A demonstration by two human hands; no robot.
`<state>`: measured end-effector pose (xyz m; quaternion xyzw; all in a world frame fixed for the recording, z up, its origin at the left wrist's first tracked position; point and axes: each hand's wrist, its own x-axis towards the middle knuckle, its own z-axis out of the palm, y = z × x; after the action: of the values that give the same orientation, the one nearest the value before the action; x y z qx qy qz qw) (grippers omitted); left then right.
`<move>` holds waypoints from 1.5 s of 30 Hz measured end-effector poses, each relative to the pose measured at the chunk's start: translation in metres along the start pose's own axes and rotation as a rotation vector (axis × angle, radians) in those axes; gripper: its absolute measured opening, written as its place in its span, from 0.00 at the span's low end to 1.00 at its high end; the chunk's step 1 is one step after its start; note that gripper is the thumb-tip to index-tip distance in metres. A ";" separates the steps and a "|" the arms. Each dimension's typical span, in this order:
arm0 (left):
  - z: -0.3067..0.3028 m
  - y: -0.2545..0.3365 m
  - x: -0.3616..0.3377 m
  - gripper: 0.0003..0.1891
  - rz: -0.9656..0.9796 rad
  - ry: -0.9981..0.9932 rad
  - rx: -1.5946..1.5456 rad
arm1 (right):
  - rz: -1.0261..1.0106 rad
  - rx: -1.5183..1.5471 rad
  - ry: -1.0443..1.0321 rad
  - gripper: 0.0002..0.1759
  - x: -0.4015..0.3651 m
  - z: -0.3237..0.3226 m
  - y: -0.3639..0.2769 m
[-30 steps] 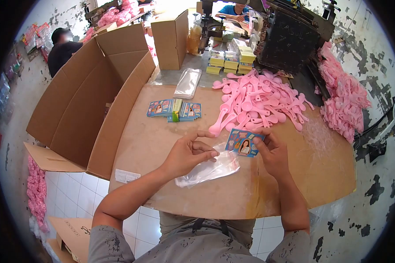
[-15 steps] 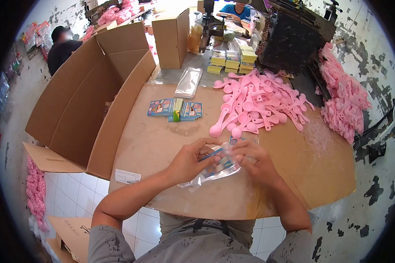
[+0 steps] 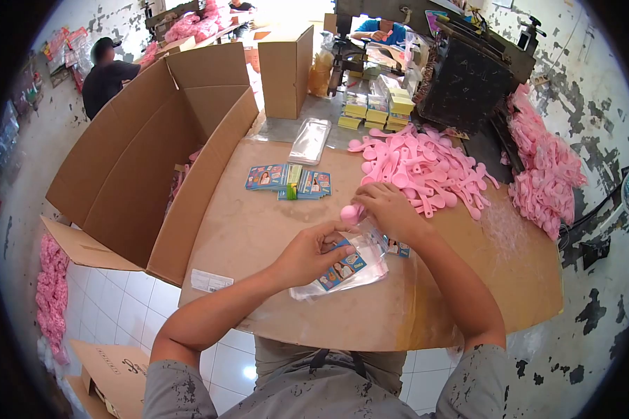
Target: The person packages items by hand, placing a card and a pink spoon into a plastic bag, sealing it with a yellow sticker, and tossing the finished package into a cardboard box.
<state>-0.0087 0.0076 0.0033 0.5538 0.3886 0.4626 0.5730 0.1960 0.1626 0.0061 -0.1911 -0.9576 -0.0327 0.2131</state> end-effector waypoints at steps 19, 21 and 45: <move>0.002 0.000 -0.001 0.19 0.000 0.024 0.018 | 0.506 0.904 -0.014 0.15 -0.065 -0.098 -0.056; 0.002 -0.002 -0.001 0.19 -0.021 0.017 0.037 | 0.525 0.930 0.017 0.15 -0.067 -0.095 -0.056; 0.013 -0.018 -0.007 0.15 -0.067 -0.180 0.191 | 0.268 0.730 0.303 0.10 -0.048 -0.056 -0.079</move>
<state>0.0035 -0.0019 -0.0140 0.6319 0.3964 0.3526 0.5651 0.2280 0.0644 0.0386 -0.2190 -0.8307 0.3094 0.4078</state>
